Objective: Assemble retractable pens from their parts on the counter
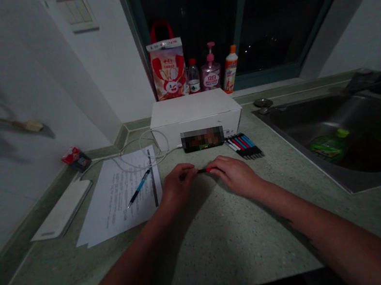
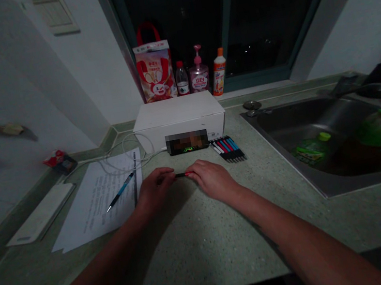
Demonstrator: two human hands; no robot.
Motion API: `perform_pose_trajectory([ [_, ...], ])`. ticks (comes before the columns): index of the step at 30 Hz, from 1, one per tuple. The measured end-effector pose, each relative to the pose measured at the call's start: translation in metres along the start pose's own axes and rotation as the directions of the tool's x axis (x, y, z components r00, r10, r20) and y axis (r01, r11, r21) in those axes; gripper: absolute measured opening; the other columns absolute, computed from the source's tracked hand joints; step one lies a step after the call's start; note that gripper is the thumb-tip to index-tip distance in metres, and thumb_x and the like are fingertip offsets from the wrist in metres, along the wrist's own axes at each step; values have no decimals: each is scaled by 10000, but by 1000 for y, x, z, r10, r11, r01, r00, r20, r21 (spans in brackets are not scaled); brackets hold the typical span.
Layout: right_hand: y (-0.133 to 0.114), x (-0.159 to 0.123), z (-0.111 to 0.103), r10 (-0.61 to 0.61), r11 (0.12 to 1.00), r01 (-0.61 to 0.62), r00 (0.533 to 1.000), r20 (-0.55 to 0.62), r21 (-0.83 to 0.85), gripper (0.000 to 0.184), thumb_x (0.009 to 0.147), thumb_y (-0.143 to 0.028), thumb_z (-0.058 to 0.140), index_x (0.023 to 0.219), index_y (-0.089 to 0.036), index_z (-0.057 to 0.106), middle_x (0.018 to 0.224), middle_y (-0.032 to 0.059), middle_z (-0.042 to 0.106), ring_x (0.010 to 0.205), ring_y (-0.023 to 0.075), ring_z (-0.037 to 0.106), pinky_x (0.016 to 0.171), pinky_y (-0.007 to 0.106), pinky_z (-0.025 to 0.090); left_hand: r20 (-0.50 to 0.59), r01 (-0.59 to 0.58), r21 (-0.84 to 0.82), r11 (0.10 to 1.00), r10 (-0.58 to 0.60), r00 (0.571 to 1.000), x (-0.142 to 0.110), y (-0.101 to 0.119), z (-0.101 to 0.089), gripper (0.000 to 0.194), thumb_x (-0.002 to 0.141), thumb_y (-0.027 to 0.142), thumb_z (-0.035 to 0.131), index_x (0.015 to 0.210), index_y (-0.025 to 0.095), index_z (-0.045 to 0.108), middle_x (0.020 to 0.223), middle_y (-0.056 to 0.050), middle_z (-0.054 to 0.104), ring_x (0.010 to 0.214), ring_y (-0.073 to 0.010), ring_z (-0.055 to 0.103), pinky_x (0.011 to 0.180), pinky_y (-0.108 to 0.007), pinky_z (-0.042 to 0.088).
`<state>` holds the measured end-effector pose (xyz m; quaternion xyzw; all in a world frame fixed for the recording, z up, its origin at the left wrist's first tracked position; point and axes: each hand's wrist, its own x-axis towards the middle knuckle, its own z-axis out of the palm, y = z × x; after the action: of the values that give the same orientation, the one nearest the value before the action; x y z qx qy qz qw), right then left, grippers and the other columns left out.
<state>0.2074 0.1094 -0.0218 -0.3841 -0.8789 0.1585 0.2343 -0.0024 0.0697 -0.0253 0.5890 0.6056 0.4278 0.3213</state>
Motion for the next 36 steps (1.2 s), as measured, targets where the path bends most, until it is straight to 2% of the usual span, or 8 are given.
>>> perform_pose_trajectory([
  [3,2,0,0,6,1000,-6,1000,1,21,211,1040,-263,535,1094,-200,729,1031,92,727,965,228,680,841,358,513,18,-23,53,998,22,1000,0,-3,-1,112,891,275,648,828,219,722,805,-7,760,797,-203,708,798,-353,554],
  [9,5,1,4,93,956,-99,995,34,276,179,977,-177,578,1026,-185,750,960,62,756,895,197,687,820,326,508,-6,-260,238,936,269,963,1,0,-9,86,836,181,702,829,234,770,841,-27,760,870,-225,686,849,-383,551],
  [13,7,2,4,145,897,-166,986,84,410,187,949,-198,585,1015,-178,760,855,41,757,784,178,677,734,304,507,-2,-330,283,900,345,939,1,0,-10,61,841,202,715,841,237,765,844,-28,756,885,-229,681,847,-380,549],
  [19,24,8,-2,305,804,-199,947,-103,561,213,863,-396,699,947,-203,730,835,40,735,755,194,674,693,340,532,-120,-291,321,901,343,931,0,-2,-10,33,864,222,668,884,222,695,886,-25,720,852,-199,660,828,-342,533],
  [22,28,12,-1,397,609,-179,912,-101,773,315,802,-462,752,990,-231,648,774,0,695,699,188,688,612,328,559,9,-330,292,898,342,940,-5,1,-5,42,844,186,647,828,224,643,827,-10,683,806,-184,644,782,-314,515],
  [25,21,13,4,413,499,-125,904,-108,858,437,746,-470,809,1058,-257,590,716,-53,652,700,189,712,607,326,594,228,-418,240,876,368,902,-12,4,3,84,819,145,637,815,227,619,821,-10,666,803,-183,635,757,-305,498],
  [29,9,13,11,412,441,-98,905,-105,892,536,745,-471,825,1140,-259,532,699,-77,648,656,187,724,573,316,603,360,-484,190,854,398,844,-21,9,10,95,817,149,653,811,228,600,832,-21,664,819,-195,634,746,-310,492],
  [36,11,12,15,400,440,-78,909,-117,895,483,716,-489,860,998,-232,564,693,-63,658,651,189,733,548,300,603,401,-514,201,834,409,820,-20,10,10,100,815,134,668,796,209,604,821,-44,668,823,-212,629,742,-330,488],
])
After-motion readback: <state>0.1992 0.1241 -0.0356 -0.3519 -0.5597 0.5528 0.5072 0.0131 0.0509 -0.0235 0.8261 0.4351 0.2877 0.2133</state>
